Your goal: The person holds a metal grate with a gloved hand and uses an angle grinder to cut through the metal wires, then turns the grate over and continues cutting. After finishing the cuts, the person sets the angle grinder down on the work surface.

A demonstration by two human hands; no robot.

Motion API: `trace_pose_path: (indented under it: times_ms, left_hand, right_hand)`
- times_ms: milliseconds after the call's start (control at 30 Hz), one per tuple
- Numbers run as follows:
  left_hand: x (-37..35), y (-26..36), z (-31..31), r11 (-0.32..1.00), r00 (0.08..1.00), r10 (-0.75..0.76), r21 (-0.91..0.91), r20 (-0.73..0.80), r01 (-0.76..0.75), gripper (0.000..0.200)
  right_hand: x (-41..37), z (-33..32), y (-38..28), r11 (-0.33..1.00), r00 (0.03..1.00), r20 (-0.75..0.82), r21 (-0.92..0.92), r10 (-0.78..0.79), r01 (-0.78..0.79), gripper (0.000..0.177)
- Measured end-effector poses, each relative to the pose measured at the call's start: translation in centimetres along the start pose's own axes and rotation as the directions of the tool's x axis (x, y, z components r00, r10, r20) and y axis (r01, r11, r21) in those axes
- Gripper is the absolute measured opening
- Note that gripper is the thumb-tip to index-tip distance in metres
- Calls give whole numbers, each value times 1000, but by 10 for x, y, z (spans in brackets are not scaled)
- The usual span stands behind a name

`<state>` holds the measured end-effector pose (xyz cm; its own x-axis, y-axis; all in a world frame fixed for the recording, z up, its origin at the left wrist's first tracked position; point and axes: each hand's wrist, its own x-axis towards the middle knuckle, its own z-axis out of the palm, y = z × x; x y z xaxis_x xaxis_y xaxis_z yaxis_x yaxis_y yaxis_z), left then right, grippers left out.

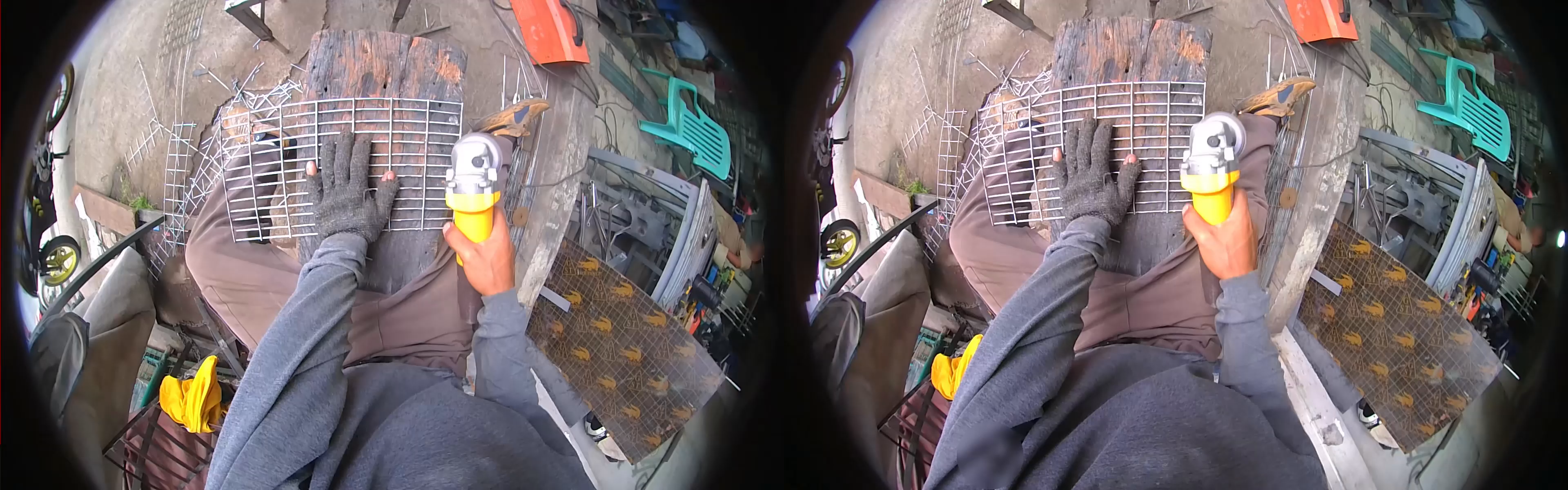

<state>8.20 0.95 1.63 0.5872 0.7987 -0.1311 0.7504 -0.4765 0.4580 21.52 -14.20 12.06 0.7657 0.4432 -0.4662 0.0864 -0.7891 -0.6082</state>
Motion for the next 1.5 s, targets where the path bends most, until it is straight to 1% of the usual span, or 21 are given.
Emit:
trace_pose_path:
  times_ms: [167, 300, 367, 400, 433, 500, 533, 567, 633, 667, 700, 767, 833, 900, 967, 1033, 1100, 1133, 1200, 1333, 1500]
  left_hand:
    - [0, 0, 0, 1000, 1000, 5, 11, -14, -5, 71]
    - [0, 1, 0, 1000, 1000, -6, -10, -9, 6, 71]
    - [-2, 0, 0, 1000, 1000, -9, -13, -5, 9, 71]
    - [-2, 0, 1, 1000, 1000, 1, -13, -9, -1, 71]
    - [-1, -1, 2, 1000, 1000, 10, -13, -15, -10, 71]
    - [-1, -1, 2, 1000, 1000, 4, -13, -15, -5, 71]
    - [-1, -1, 1, 1000, 1000, 5, -10, -17, -5, 71]
    - [-1, -1, 1, 1000, 1000, -1, -11, -17, 1, 71]
    - [-1, 0, 0, 1000, 1000, 9, -18, -22, -9, 72]
    - [-1, -1, 1, 1000, 1000, 10, -16, -25, -11, 72]
    - [-2, -1, 2, 1000, 1000, 14, -22, -25, -15, 72]
    - [-1, -2, 4, 1000, 999, 14, -26, -38, -15, 72]
    - [-2, -3, 5, 999, 998, 28, -30, -62, -29, 71]
    - [0, -2, 3, 1000, 1000, 8, -15, -28, -9, 70]
    - [-1, -1, 1, 1000, 999, 12, -18, -30, -13, 70]
    - [-1, 0, 1, 1000, 999, 15, -21, -30, -16, 70]
    - [-2, -1, 3, 1000, 999, 20, 8, -36, -20, 70]
    - [-2, -2, 3, 1000, 999, 18, 8, -28, -18, 70]
    - [-2, 0, 1, 1000, 1000, 12, 17, -17, -11, 70]
    - [-1, 1, -1, 1000, 1000, 3, 21, -6, -3, 71]
    - [0, 6, -7, 999, 1000, -3, 45, 18, 2, 70]
  right_hand:
    - [41, 4, -4, 998, 1000, -14, 55, -5, 6, 56]
    - [77, 0, -9, 994, 999, 53, 105, -11, 5, 56]
    - [85, -6, -12, 966, 993, 116, 258, -28, -3, 54]
    - [82, -10, -18, 956, 989, 145, 293, -28, -16, 52]
    - [79, -13, -16, 957, 989, 149, 288, -27, -17, 52]
    - [67, -18, -9, 998, 989, 144, 54, 34, -42, 50]
    - [57, -19, -7, 992, 985, 172, 122, 13, -35, 51]
    - [45, -20, -4, 993, 984, 176, 117, 13, -34, 51]
    - [20, -25, 2, 994, 982, 178, 81, 59, -75, 53]
    - [6, -27, 3, 999, 986, 163, 4, 45, -46, 54]
    - [-7, -29, 5, 999, 987, 156, 2, 46, -46, 54]
    - [-31, -32, 16, 973, 948, 244, 61, 202, -223, 54]
    - [-55, -35, 27, 964, 939, 262, 84, 223, -252, 53]
    - [-76, -39, 33, 953, 930, 278, 112, 242, -281, 52]
    - [-92, -46, 38, 910, 882, 350, 152, 314, -385, 52]
    - [-98, -51, 32, 900, 882, 361, 199, 301, -389, 50]
    - [-99, -56, 24, 750, 812, 434, 363, 390, -553, 42]
    - [-98, -57, 27, 748, 812, 433, 366, 390, -554, 42]
    - [-92, -59, 34, 663, 750, 526, 399, 401, -634, 36]
    - [-83, -52, 43, 637, 710, 584, 384, 393, -668, 39]
    - [-58, -43, 36, 639, 775, 550, 482, 312, -599, 32]
